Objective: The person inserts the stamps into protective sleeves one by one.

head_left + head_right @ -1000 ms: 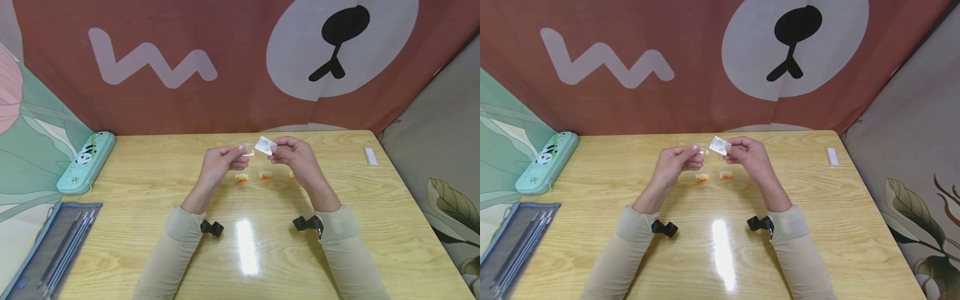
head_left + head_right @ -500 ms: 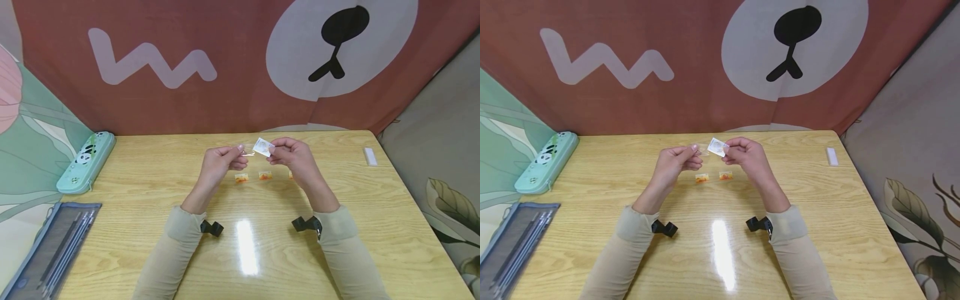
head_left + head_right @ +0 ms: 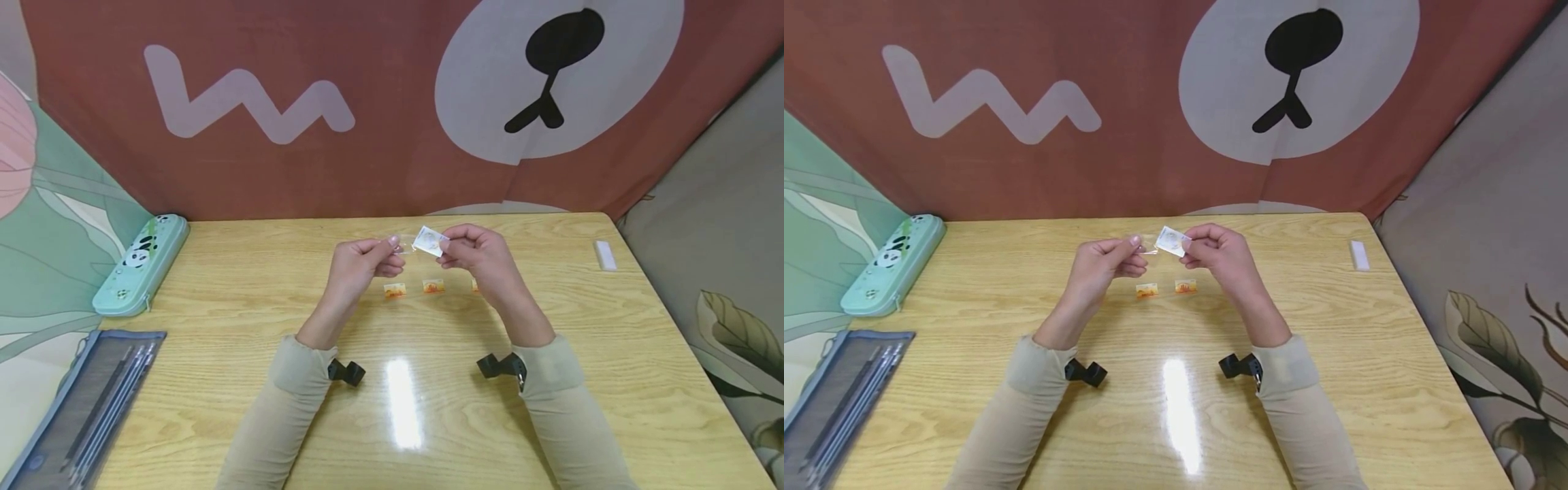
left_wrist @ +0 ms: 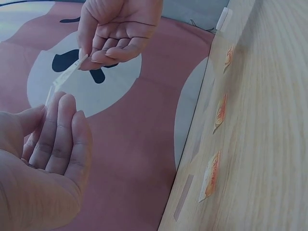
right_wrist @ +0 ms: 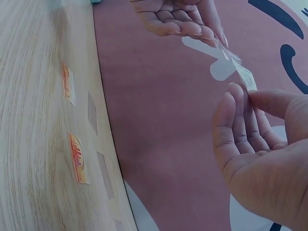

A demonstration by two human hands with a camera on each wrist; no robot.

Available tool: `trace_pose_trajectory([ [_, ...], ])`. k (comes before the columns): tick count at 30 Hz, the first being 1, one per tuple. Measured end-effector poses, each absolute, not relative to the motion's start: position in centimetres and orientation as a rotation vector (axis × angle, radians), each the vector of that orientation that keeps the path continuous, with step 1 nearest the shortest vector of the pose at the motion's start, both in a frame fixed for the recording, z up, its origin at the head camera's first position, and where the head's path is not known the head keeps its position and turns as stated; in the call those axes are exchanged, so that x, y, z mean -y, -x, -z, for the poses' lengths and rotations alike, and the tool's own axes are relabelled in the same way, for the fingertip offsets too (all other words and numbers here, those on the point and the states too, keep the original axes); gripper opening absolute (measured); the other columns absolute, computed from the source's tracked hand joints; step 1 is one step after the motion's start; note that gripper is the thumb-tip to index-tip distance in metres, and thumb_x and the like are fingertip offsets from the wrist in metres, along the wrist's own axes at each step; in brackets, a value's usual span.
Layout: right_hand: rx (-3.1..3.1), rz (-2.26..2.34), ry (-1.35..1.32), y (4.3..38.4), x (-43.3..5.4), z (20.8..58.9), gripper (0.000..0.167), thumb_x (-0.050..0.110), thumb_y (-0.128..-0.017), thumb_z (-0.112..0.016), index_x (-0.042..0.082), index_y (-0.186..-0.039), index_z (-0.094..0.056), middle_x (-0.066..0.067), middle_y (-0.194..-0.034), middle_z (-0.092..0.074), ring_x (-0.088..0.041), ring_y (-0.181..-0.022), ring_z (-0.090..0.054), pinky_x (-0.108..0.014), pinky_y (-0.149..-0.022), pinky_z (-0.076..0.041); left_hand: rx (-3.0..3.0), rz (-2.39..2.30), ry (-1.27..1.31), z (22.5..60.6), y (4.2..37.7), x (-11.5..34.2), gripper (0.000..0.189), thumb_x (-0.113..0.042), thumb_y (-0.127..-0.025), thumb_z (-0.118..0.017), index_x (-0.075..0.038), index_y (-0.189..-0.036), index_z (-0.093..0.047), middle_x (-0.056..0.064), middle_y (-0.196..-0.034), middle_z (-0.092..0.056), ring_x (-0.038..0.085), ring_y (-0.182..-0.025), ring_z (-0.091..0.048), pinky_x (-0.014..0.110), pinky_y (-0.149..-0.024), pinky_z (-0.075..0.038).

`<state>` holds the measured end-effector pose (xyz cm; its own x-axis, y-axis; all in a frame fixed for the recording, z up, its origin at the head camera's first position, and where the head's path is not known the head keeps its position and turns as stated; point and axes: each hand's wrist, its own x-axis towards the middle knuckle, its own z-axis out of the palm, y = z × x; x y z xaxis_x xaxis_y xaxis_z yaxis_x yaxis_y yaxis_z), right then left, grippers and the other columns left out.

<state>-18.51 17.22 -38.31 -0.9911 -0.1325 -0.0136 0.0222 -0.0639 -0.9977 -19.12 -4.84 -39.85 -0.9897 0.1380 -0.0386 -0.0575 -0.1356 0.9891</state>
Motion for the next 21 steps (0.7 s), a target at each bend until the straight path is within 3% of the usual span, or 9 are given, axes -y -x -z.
trace_pose_trajectory([
  [11, -2.181, 2.014, 0.184, 18.46, -17.55, 38.38, 0.013, 0.005, -0.096, -0.063, -0.006, -0.104, -0.064, 0.003, -0.082, -0.071, -0.01, -0.072, -0.068, -0.027, -0.074, -0.064, -2.028, -2.247, -0.102, 39.92, 19.01, 4.75, 0.034, -0.025, -0.096, -0.072, 0.009, -0.097, -0.075, 0.001, -0.07, -0.075, 0.014, -0.066, -0.076, 0.036, -0.073, -0.066],
  [21, -2.182, 1.944, 0.207, 18.59, -18.03, 38.26, 0.017, 0.005, -0.097, -0.061, -0.009, -0.107, -0.062, 0.0, -0.083, -0.068, -0.011, -0.072, -0.068, -0.028, -0.073, -0.063, -2.047, -2.255, -0.137, 39.84, 19.05, 4.54, 0.035, -0.019, -0.097, -0.071, 0.015, -0.103, -0.072, -0.003, -0.067, -0.074, 0.011, -0.064, -0.074, 0.034, -0.073, -0.066],
])
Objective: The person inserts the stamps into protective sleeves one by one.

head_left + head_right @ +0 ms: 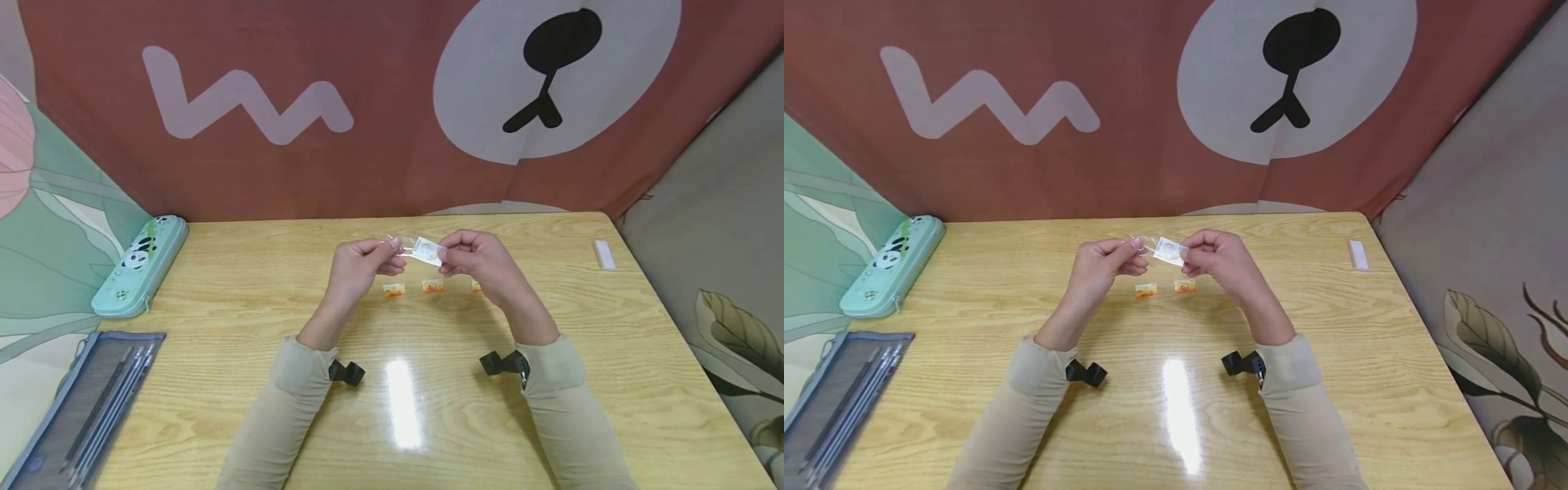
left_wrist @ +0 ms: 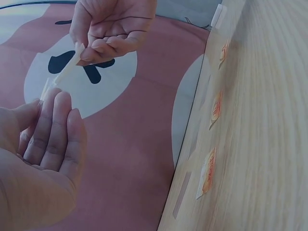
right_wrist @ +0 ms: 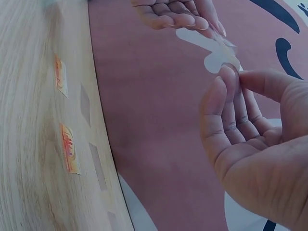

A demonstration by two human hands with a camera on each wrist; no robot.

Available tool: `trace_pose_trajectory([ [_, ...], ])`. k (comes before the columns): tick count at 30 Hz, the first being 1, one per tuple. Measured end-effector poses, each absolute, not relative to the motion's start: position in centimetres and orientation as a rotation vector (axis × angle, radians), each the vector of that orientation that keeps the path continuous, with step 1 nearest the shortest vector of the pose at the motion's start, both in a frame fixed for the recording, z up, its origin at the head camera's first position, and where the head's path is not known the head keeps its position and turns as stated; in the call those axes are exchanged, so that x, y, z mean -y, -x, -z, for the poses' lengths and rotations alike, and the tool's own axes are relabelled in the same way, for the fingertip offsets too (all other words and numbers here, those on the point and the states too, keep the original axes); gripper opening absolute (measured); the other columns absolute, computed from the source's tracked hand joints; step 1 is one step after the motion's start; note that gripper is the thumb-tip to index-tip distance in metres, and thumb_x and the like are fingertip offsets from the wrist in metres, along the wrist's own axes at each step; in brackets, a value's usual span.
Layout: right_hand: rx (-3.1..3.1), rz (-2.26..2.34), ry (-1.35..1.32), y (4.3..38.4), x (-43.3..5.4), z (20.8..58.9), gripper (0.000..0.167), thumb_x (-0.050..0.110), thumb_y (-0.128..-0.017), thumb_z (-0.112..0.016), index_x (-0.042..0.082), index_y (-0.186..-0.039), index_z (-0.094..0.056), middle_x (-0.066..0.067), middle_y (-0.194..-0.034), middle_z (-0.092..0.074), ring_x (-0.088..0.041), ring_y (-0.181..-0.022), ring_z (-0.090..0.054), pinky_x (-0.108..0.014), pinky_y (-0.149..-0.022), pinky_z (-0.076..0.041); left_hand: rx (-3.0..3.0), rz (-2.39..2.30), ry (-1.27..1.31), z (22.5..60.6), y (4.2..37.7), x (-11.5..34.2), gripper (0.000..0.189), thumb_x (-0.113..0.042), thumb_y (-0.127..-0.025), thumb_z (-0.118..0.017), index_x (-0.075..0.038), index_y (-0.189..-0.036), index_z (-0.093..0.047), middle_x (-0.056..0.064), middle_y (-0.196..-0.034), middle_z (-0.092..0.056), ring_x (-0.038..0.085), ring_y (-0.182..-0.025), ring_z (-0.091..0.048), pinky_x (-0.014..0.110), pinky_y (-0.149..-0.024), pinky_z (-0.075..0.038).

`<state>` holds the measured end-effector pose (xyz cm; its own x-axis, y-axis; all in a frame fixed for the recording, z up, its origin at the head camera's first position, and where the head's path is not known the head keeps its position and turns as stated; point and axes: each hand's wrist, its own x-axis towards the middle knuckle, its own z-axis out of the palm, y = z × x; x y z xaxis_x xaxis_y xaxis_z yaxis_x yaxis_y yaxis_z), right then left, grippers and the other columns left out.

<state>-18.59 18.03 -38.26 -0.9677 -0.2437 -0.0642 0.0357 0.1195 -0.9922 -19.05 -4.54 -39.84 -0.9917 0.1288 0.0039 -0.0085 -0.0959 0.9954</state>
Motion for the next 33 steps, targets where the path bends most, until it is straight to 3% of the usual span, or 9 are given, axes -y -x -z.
trace_pose_trajectory([
  [9, -2.15, 2.001, 0.241, 18.63, -18.04, 38.41, 0.022, 0.0, -0.096, -0.06, 0.01, -0.114, -0.068, -0.001, -0.083, -0.066, -0.013, -0.073, -0.068, -0.026, -0.073, -0.062, -2.039, -2.233, -0.143, 39.92, 19.01, 4.51, 0.031, -0.02, -0.096, -0.072, 0.01, -0.097, -0.075, -0.001, -0.068, -0.075, 0.014, -0.064, -0.075, 0.036, -0.072, -0.066],
  [21, -2.198, 2.019, 0.203, 18.64, -17.85, 38.57, 0.016, 0.008, -0.098, -0.064, 0.004, -0.113, -0.069, 0.002, -0.082, -0.065, -0.013, -0.071, -0.065, -0.026, -0.072, -0.061, -2.034, -2.254, -0.129, 40.0, 19.07, 4.38, 0.029, -0.021, -0.096, -0.073, 0.008, -0.095, -0.076, 0.0, -0.068, -0.075, 0.014, -0.065, -0.075, 0.036, -0.072, -0.066],
  [28, -2.203, 2.029, 0.185, 18.57, -17.74, 38.54, 0.014, 0.01, -0.098, -0.066, 0.004, -0.11, -0.07, 0.003, -0.096, -0.07, -0.012, -0.073, -0.063, -0.024, -0.072, -0.06, -2.025, -2.262, -0.13, 40.05, 19.05, 4.35, 0.028, -0.02, -0.096, -0.073, 0.008, -0.095, -0.076, 0.0, -0.068, -0.075, 0.014, -0.064, -0.075, 0.036, -0.072, -0.066],
  [33, -2.207, 2.013, 0.182, 18.55, -17.73, 38.47, 0.017, 0.011, -0.098, -0.066, 0.001, -0.111, -0.07, 0.004, -0.096, -0.071, -0.011, -0.074, -0.062, -0.024, -0.072, -0.06, -2.035, -2.248, -0.126, 40.03, 19.0, 4.39, 0.028, -0.021, -0.095, -0.074, 0.007, -0.094, -0.076, 0.001, -0.068, -0.075, 0.014, -0.064, -0.075, 0.036, -0.071, -0.066],
])
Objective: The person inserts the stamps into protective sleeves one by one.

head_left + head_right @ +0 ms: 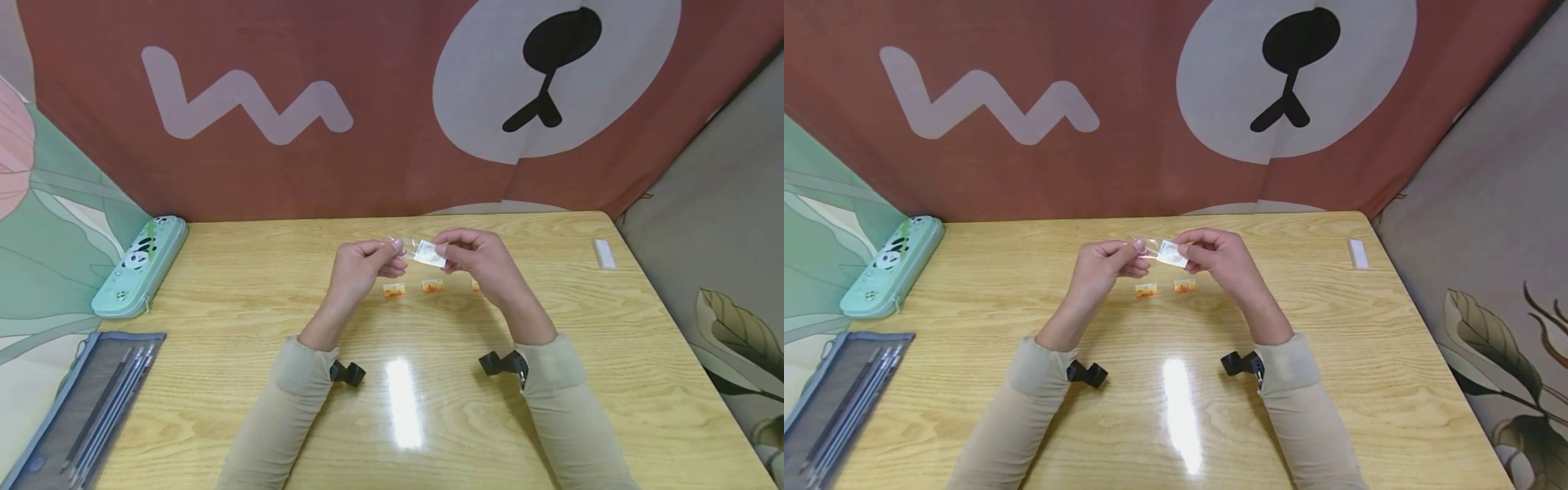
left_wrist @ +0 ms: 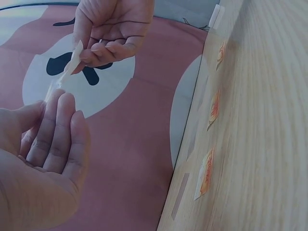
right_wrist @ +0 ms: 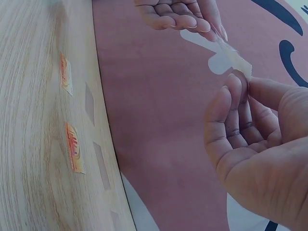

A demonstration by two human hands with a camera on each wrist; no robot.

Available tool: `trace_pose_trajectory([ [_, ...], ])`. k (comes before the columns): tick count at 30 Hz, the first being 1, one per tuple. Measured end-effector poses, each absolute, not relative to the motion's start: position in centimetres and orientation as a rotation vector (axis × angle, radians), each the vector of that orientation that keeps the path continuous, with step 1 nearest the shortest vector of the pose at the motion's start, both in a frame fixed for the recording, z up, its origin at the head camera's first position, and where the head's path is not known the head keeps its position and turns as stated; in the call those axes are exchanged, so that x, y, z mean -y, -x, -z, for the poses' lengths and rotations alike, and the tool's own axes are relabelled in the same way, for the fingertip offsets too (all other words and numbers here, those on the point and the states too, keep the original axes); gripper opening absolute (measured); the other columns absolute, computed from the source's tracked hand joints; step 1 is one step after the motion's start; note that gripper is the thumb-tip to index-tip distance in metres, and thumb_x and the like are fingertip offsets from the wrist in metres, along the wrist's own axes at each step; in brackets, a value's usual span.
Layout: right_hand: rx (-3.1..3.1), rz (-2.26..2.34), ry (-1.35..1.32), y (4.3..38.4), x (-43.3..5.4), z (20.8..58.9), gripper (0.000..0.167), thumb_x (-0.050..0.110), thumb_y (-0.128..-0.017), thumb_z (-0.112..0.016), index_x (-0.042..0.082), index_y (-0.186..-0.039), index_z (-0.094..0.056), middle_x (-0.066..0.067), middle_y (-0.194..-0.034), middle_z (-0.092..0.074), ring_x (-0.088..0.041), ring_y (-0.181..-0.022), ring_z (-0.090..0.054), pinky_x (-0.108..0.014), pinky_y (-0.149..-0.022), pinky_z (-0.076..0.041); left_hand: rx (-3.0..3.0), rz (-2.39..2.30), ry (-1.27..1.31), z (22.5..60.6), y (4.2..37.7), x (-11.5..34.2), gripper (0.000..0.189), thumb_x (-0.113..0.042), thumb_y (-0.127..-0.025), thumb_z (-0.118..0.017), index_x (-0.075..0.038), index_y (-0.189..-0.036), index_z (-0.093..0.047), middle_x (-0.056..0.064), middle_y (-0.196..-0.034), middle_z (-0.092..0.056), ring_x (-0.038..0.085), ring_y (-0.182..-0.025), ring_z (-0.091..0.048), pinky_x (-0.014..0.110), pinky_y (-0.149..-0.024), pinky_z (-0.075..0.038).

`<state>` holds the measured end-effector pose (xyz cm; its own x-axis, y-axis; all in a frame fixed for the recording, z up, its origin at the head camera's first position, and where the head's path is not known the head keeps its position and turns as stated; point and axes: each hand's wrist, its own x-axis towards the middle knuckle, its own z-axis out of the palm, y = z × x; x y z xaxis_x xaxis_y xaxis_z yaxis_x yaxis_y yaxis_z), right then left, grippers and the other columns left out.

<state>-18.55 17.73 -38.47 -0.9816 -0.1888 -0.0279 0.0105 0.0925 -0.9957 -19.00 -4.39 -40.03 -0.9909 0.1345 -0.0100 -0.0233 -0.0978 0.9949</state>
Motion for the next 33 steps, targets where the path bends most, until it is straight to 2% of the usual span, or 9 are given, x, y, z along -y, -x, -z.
trace_pose_trajectory([
  [10, -2.25, 1.945, 0.159, 18.39, -17.55, 38.18, 0.022, 0.011, -0.098, -0.065, -0.002, -0.115, -0.069, 0.004, -0.093, -0.07, -0.011, -0.076, -0.062, -0.022, -0.071, -0.059, -2.062, -2.212, -0.147, 40.19, 18.93, 4.44, 0.028, -0.021, -0.096, -0.072, 0.006, -0.095, -0.076, 0.001, -0.07, -0.075, 0.014, -0.066, -0.076, 0.036, -0.074, -0.066],
  [17, -2.205, 2.01, 0.175, 18.44, -17.24, 38.37, 0.026, 0.008, -0.097, -0.065, -0.001, -0.121, -0.066, 0.002, -0.085, -0.067, -0.012, -0.074, -0.067, -0.026, -0.073, -0.063, -2.061, -2.233, -0.121, 40.1, 18.96, 4.4, 0.026, -0.02, -0.095, -0.073, 0.004, -0.102, -0.077, 0.002, -0.073, -0.076, 0.013, -0.066, -0.075, 0.035, -0.073, -0.066],
  [22, -2.197, 2.049, 0.17, 18.39, -17.23, 38.41, 0.025, 0.007, -0.097, -0.066, -0.002, -0.12, -0.066, 0.002, -0.084, -0.067, -0.011, -0.071, -0.066, -0.026, -0.071, -0.063, -2.058, -2.247, -0.121, 40.05, 19.0, 4.33, 0.026, -0.02, -0.095, -0.074, 0.004, -0.102, -0.078, 0.003, -0.074, -0.077, 0.014, -0.066, -0.076, 0.036, -0.072, -0.066],
  [28, -2.194, 2.049, 0.155, 18.42, -17.28, 38.45, 0.019, 0.007, -0.098, -0.064, -0.004, -0.114, -0.067, 0.004, -0.091, -0.07, -0.012, -0.075, -0.065, -0.025, -0.07, -0.062, -2.071, -2.227, -0.133, 40.0, 18.82, 4.25, 0.026, -0.022, -0.094, -0.074, 0.003, -0.1, -0.078, 0.007, -0.076, -0.078, 0.016, -0.067, -0.076, 0.037, -0.072, -0.066],
  [33, -2.189, 2.03, 0.136, 18.46, -17.22, 38.37, 0.022, 0.008, -0.098, -0.064, -0.006, -0.115, -0.066, 0.004, -0.097, -0.071, -0.011, -0.078, -0.065, -0.024, -0.071, -0.061, -2.07, -2.22, -0.139, 40.06, 18.76, 4.29, 0.026, -0.022, -0.094, -0.074, 0.003, -0.1, -0.078, 0.008, -0.077, -0.078, 0.016, -0.068, -0.076, 0.037, -0.073, -0.066],
])
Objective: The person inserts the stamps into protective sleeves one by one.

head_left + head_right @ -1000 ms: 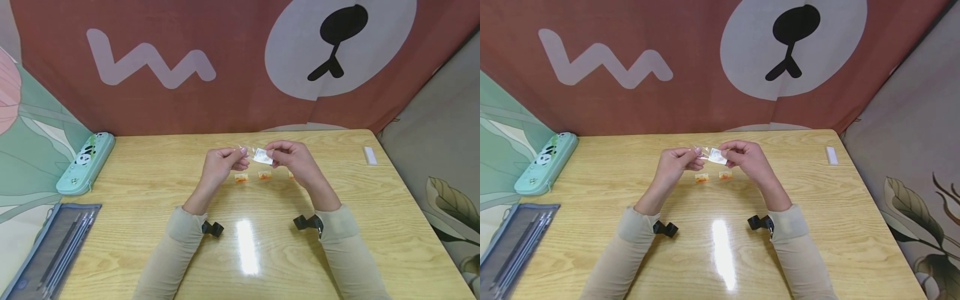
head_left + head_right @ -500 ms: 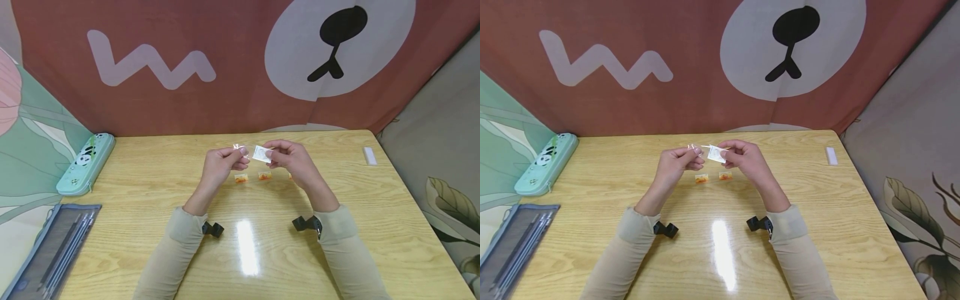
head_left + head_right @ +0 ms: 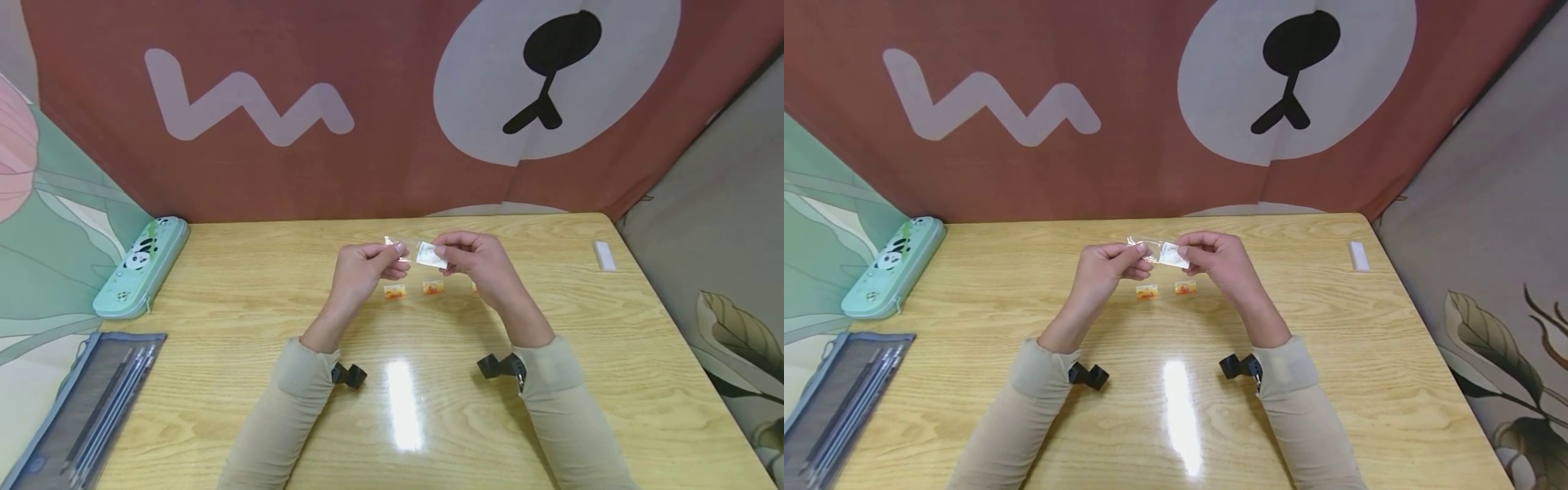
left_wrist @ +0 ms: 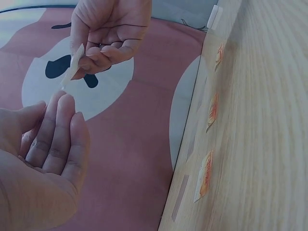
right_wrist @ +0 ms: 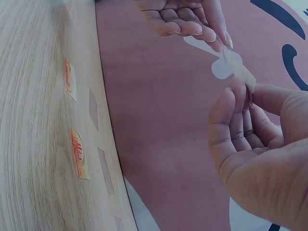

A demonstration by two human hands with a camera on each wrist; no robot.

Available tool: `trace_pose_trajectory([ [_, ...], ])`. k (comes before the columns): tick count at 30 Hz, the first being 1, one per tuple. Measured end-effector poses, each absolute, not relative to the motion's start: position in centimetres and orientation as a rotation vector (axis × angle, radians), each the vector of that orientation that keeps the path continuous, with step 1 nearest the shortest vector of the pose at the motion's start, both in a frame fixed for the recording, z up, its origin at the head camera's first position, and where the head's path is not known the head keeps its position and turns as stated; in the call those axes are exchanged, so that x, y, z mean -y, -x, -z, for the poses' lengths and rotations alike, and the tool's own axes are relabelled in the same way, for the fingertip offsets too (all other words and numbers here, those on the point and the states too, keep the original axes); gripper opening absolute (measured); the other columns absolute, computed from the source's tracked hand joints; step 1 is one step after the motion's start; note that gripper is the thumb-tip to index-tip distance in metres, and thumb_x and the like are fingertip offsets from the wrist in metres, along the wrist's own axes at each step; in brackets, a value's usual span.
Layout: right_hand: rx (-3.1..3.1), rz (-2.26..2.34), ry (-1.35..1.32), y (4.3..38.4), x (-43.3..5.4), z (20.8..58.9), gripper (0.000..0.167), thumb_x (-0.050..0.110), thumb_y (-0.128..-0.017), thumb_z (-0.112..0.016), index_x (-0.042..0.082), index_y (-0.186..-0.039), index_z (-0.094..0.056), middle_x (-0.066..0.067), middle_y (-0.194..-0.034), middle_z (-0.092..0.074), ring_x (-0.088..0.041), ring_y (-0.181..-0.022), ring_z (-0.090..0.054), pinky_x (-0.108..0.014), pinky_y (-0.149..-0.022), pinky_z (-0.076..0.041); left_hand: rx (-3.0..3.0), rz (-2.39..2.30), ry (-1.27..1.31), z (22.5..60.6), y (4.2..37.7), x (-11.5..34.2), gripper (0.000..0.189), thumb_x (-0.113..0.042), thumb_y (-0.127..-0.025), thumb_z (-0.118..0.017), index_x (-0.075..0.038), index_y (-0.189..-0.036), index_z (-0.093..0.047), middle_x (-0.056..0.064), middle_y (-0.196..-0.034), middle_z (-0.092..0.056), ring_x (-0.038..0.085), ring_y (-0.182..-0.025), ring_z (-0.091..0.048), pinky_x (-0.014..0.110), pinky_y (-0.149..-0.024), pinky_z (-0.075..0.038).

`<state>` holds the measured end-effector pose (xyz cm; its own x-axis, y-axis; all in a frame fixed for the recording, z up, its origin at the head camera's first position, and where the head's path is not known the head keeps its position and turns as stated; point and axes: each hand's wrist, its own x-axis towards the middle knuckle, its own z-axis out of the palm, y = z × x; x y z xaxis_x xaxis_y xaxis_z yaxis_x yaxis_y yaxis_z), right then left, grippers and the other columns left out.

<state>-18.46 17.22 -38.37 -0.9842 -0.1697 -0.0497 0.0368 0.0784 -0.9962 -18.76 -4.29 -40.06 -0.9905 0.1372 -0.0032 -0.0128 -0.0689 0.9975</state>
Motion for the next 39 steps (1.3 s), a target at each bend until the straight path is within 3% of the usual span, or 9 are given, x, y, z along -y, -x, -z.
trace_pose_trajectory([
  [9, -2.197, 2.028, 0.144, 18.47, -17.34, 38.29, 0.022, 0.007, -0.099, -0.062, -0.005, -0.116, -0.066, 0.003, -0.098, -0.07, -0.012, -0.076, -0.065, -0.024, -0.071, -0.061, -2.099, -2.221, -0.156, 40.27, 18.9, 4.19, 0.028, -0.024, -0.095, -0.073, 0.003, -0.101, -0.078, 0.0, -0.072, -0.076, 0.014, -0.067, -0.075, 0.036, -0.073, -0.066],
  [17, -2.194, 2.033, 0.147, 18.47, -17.51, 38.35, 0.023, 0.008, -0.099, -0.064, -0.006, -0.116, -0.067, 0.004, -0.098, -0.072, -0.011, -0.081, -0.066, -0.024, -0.072, -0.062, -2.14, -2.193, -0.199, 40.1, 18.65, 4.11, 0.03, -0.026, -0.097, -0.072, 0.003, -0.094, -0.078, 0.004, -0.071, -0.076, 0.016, -0.065, -0.075, 0.037, -0.071, -0.066],
  [25, -2.19, 2.037, 0.152, 18.54, -17.56, 38.52, 0.025, 0.011, -0.099, -0.064, -0.004, -0.119, -0.067, 0.004, -0.101, -0.071, -0.011, -0.078, -0.067, -0.026, -0.074, -0.062, -2.114, -2.186, -0.216, 40.08, 18.67, 4.09, 0.03, -0.021, -0.097, -0.071, 0.008, -0.101, -0.077, 0.003, -0.072, -0.076, 0.015, -0.065, -0.075, 0.037, -0.073, -0.066],
  [31, -2.201, 2.057, 0.146, 18.56, -17.55, 38.71, 0.028, 0.01, -0.1, -0.063, -0.006, -0.123, -0.065, 0.005, -0.1, -0.071, -0.01, -0.075, -0.066, -0.025, -0.074, -0.062, -2.092, -2.165, -0.213, 40.12, 18.68, 4.22, 0.028, -0.023, -0.094, -0.074, 0.004, -0.1, -0.078, 0.008, -0.074, -0.077, 0.017, -0.067, -0.076, 0.038, -0.072, -0.066],
  [39, -2.357, 1.961, 0.137, 18.54, -17.44, 38.76, 0.026, 0.017, -0.099, -0.067, 0.001, -0.118, -0.071, 0.005, -0.102, -0.072, -0.011, -0.077, -0.068, -0.025, -0.075, -0.063, -2.089, -2.12, -0.158, 40.11, 18.72, 4.32, 0.024, -0.021, -0.093, -0.074, 0.001, -0.1, -0.079, 0.01, -0.075, -0.078, 0.018, -0.069, -0.077, 0.038, -0.073, -0.066],
])
